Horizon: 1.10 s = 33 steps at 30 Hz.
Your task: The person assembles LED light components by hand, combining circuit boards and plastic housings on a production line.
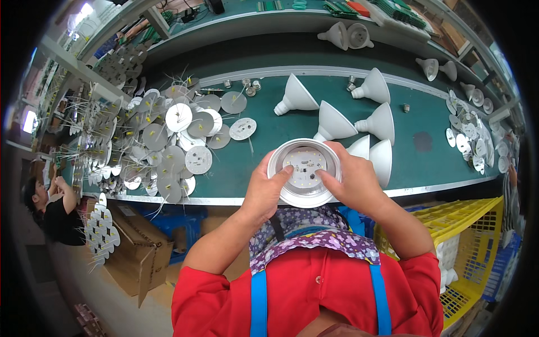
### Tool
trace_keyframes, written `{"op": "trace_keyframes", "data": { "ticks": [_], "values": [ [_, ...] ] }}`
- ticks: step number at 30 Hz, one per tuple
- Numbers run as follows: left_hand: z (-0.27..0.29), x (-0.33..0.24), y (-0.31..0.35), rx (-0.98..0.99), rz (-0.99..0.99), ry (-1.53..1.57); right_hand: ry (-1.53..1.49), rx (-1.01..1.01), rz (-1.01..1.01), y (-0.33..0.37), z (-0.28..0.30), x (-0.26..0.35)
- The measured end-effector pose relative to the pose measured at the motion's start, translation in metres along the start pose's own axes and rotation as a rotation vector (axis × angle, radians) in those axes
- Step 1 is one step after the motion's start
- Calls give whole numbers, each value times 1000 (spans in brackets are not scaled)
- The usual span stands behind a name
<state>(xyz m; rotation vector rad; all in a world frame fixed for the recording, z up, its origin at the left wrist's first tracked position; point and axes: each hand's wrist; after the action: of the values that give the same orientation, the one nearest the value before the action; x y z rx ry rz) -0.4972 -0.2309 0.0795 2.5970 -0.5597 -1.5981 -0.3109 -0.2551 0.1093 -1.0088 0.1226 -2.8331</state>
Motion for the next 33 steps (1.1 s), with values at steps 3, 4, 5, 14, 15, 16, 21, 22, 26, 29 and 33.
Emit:
{"op": "trace_keyframes", "data": {
  "ticks": [3, 4, 5, 14, 15, 16, 21, 22, 26, 29, 33],
  "values": [
    [1, 0, 2, -15, -16, -92, -1, -7, 14, 2, 2, 4],
    [3, 1, 2, -14, -15, -94, 6, -3, 14, 2, 2, 4],
    [4, 2, 1, -3, -32, -130, 4, -4, 13, 3, 1, 4],
    [6, 1, 4, 80, -76, -141, -26, 18, 26, 14, 4, 5],
    [6, -1, 4, 92, -69, -154, -28, 7, 28, 15, 3, 5],
    [5, -4, 3, 92, -70, -153, -31, -4, 31, 15, 3, 6],
    [8, -5, 3, 137, 69, -30, -40, 8, 51, 15, 2, 8],
    [8, -7, 4, 135, 66, -33, -48, 14, 60, 16, 2, 10],
    [15, -17, 12, 217, -448, -499, -527, 282, -33, 21, 18, 0],
    [20, -16, 17, 285, -795, -607, -1285, 311, -218, 13, 14, -25],
    [17, -19, 20, 444, -758, -606, -1009, 260, -385, -7, 11, -7]
  ]
}}
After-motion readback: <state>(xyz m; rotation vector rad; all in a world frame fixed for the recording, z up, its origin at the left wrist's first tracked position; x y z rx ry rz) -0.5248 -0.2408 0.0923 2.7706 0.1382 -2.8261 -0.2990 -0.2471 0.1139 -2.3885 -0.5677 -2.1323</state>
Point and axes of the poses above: each hand's wrist, its own y-axis away from the middle knuckle, its own z-axis out of the back of the hand, x = y × z, and after that the axes turned 6 degrees about -z, right-handed
